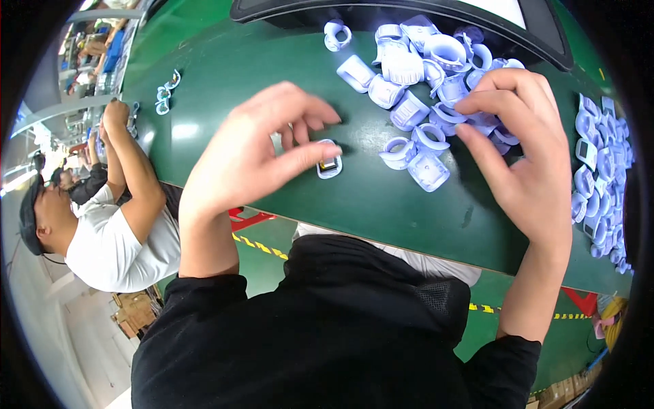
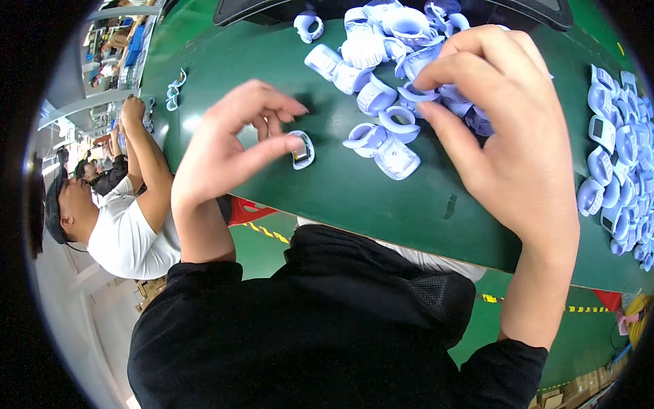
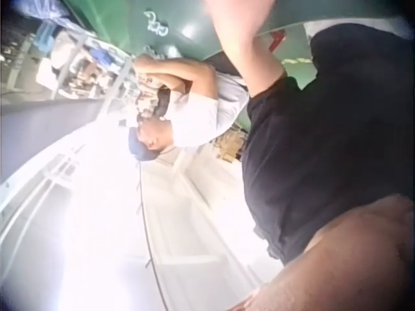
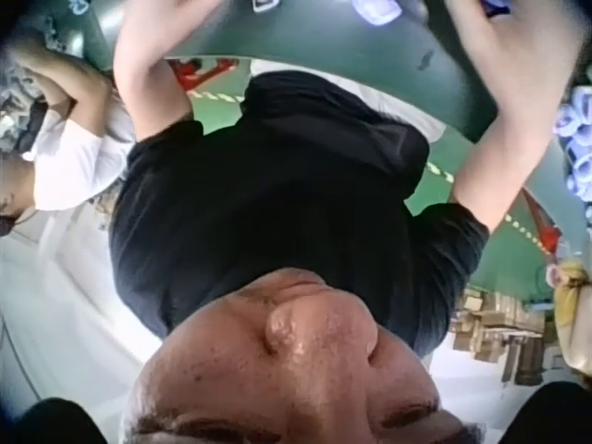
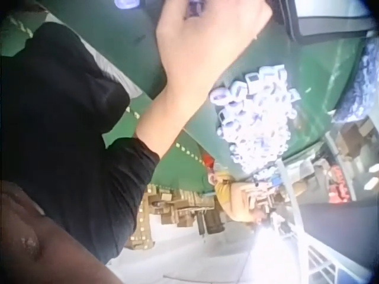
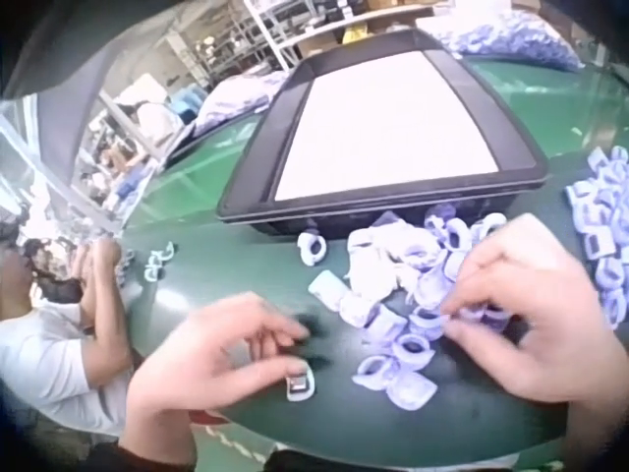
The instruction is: Assembling small electronic modules into purple plastic housings at a factory workbench.
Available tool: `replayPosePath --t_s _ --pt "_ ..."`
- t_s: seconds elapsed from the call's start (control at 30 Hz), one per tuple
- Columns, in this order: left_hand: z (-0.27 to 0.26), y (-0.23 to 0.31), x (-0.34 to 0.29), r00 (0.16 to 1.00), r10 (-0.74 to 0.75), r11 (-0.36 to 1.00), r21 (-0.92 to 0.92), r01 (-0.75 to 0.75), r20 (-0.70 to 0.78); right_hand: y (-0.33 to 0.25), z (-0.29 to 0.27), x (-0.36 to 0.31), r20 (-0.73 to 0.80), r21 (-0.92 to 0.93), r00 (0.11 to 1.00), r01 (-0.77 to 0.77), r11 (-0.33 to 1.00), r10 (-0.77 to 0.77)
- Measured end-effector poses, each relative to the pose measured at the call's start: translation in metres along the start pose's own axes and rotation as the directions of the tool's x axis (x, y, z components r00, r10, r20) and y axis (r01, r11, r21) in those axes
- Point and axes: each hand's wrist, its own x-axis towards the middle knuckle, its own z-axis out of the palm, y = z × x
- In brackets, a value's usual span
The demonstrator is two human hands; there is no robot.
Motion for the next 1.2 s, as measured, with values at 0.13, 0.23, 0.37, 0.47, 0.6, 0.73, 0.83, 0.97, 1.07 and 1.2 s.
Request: replayPosePath --t_s 0.13,0.23,0.37,0.47,0.6,0.73,0.83,0.97,1.07,1.2 --pt "0.004 -0.002 -0.008 0.993 -0.09 0.996 -0.005 0.09 0.078 -0.005 0.013 -0.002 0.006 -0.166 1.0 -0.019 0.986 0.02" --pt "0.001 -0.004 -0.003 0.982 -0.123 0.992 0.028 0.12 0.145 -0.006 0.024 -0.003 -0.032 -0.198 0.999 -0.022 0.98 0.016" --pt "-0.01 0.001 0.015 0.988 -0.07 0.996 0.064 0.062 0.137 -0.011 0.021 0.008 -0.089 -0.191 0.992 0.071 0.979 -0.089" --pt "-0.006 0.011 0.03 0.998 0.058 0.994 -0.095 -0.06 -0.018 -0.007 0.015 0.007 -0.201 -0.009 0.976 0.083 0.996 -0.083" --pt "0.006 0.034 0.056 0.984 0.143 0.887 -0.426 -0.176 -0.108 0.011 0.023 -0.001 -0.26 0.56 0.929 -0.078 0.825 0.264" --pt "0.004 0.063 0.078 0.993 -0.038 0.732 -0.673 0.102 0.109 0.03 0.015 -0.005 -0.342 0.594 0.896 -0.026 0.804 0.282" --pt "0.015 0.063 0.093 0.968 -0.014 0.597 -0.774 0.21 0.252 0.036 0.007 -0.009 -0.347 0.63 0.872 -0.057 0.774 0.346" --pt "0.038 0.052 0.087 0.996 0.036 0.348 -0.935 0.069 0.087 0.026 0.0 -0.011 -0.263 0.691 0.886 -0.104 0.715 0.382" --pt "0.049 0.044 0.087 0.99 0.082 0.307 -0.948 0.084 0.114 0.025 0.002 -0.007 -0.203 0.732 0.896 -0.129 0.669 0.394" --pt "0.049 0.047 0.086 0.988 -0.002 0.194 -0.97 0.149 0.151 0.034 0.008 -0.01 -0.332 0.54 0.921 0.008 0.841 0.204"
